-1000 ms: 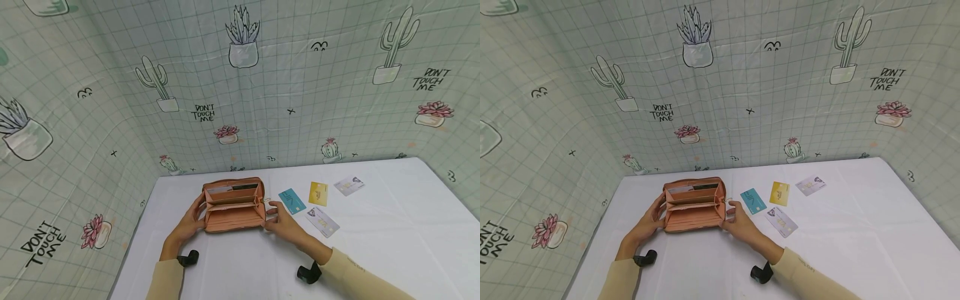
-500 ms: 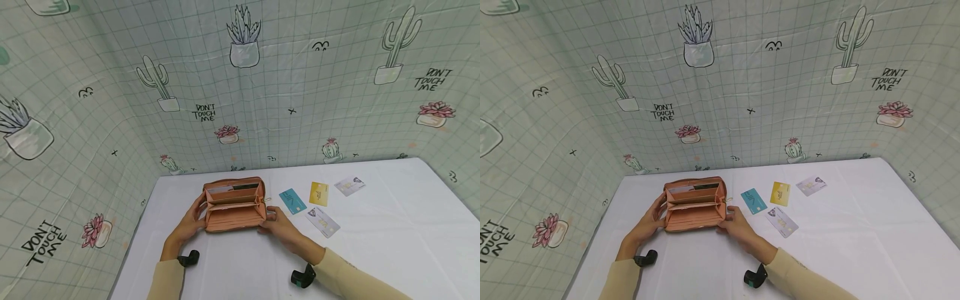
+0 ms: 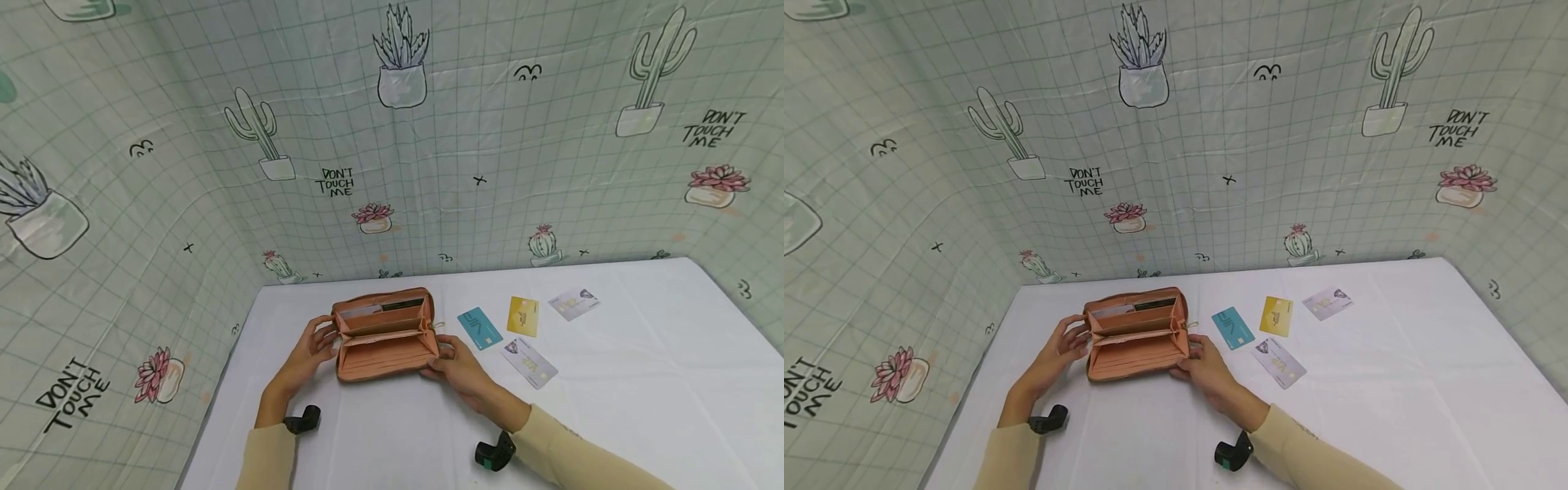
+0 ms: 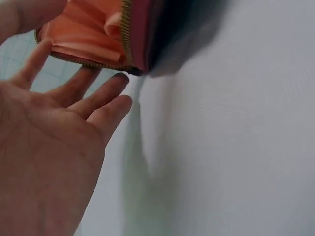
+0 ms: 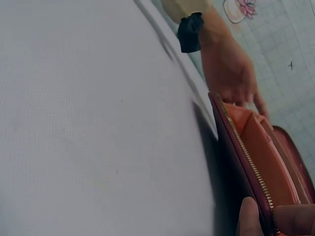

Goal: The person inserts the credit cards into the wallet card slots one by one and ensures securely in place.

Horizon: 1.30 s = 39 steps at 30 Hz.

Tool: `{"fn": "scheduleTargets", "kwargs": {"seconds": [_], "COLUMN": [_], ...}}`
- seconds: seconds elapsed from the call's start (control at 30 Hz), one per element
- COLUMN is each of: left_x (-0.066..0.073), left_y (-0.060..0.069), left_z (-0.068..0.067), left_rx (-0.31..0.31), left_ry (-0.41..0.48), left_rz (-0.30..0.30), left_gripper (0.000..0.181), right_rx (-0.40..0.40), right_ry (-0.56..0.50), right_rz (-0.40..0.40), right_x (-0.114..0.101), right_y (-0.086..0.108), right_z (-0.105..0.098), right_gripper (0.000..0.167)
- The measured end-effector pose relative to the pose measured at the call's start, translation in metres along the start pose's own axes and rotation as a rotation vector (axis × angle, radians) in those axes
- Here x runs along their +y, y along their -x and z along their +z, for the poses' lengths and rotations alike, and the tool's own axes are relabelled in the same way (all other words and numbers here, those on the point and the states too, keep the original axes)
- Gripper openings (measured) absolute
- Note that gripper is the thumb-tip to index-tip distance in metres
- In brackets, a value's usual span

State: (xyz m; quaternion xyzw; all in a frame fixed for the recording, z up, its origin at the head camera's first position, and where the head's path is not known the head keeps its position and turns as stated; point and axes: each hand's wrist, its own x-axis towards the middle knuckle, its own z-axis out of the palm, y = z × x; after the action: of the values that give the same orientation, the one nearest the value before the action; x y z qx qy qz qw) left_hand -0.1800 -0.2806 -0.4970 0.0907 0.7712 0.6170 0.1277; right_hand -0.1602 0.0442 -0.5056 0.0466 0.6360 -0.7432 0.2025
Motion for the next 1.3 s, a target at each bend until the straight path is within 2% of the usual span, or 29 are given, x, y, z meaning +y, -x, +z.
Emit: {"fn": "scheduleTargets", "kwargs": {"seconds": [0.1,0.27,0.47,0.57,0.73,0.9,1.07,1.2,1.3], "left_x": [0.003,0.006,0.007,0.007,0.009,0.011,0.011,0.013,0.015], "left_y": [-0.003,-0.01,-0.015,-0.017,-0.017,-0.012,-0.006,-0.003,-0.002], "left_z": [0.003,0.012,0.023,0.026,0.029,0.03,0.031,0.031,0.03], "left_rx": [0.058,0.168,0.294,0.329,0.339,0.33,0.27,0.225,0.189], "left_ry": [0.003,0.013,-0.068,-0.078,-0.084,-0.114,-0.083,-0.054,-0.038], "left_rz": [-0.008,0.022,0.078,0.1,0.09,0.023,-0.037,-0.045,-0.056], "left_gripper": [0.054,0.055,0.043,0.037,0.034,0.035,0.037,0.038,0.041], "right_rx": [-0.005,-0.008,-0.027,-0.036,-0.007,0.037,0.074,0.088,0.068], "right_ry": [0.006,0.003,-0.013,-0.024,-0.063,-0.082,-0.086,-0.091,-0.085], "right_rz": [-0.003,-0.002,0.002,-0.004,-0.024,-0.055,-0.08,-0.09,-0.093], "right_x": [0.001,0.0,-0.005,-0.009,-0.011,-0.013,-0.014,-0.014,-0.011], "right_y": [0.0,-0.001,-0.002,-0.002,-0.004,-0.003,-0.002,0.001,0.004], "right_z": [-0.002,-0.005,-0.01,-0.012,-0.016,-0.018,-0.017,-0.015,-0.013], "right_gripper": [0.06,0.059,0.058,0.057,0.054,0.052,0.054,0.055,0.055]}}
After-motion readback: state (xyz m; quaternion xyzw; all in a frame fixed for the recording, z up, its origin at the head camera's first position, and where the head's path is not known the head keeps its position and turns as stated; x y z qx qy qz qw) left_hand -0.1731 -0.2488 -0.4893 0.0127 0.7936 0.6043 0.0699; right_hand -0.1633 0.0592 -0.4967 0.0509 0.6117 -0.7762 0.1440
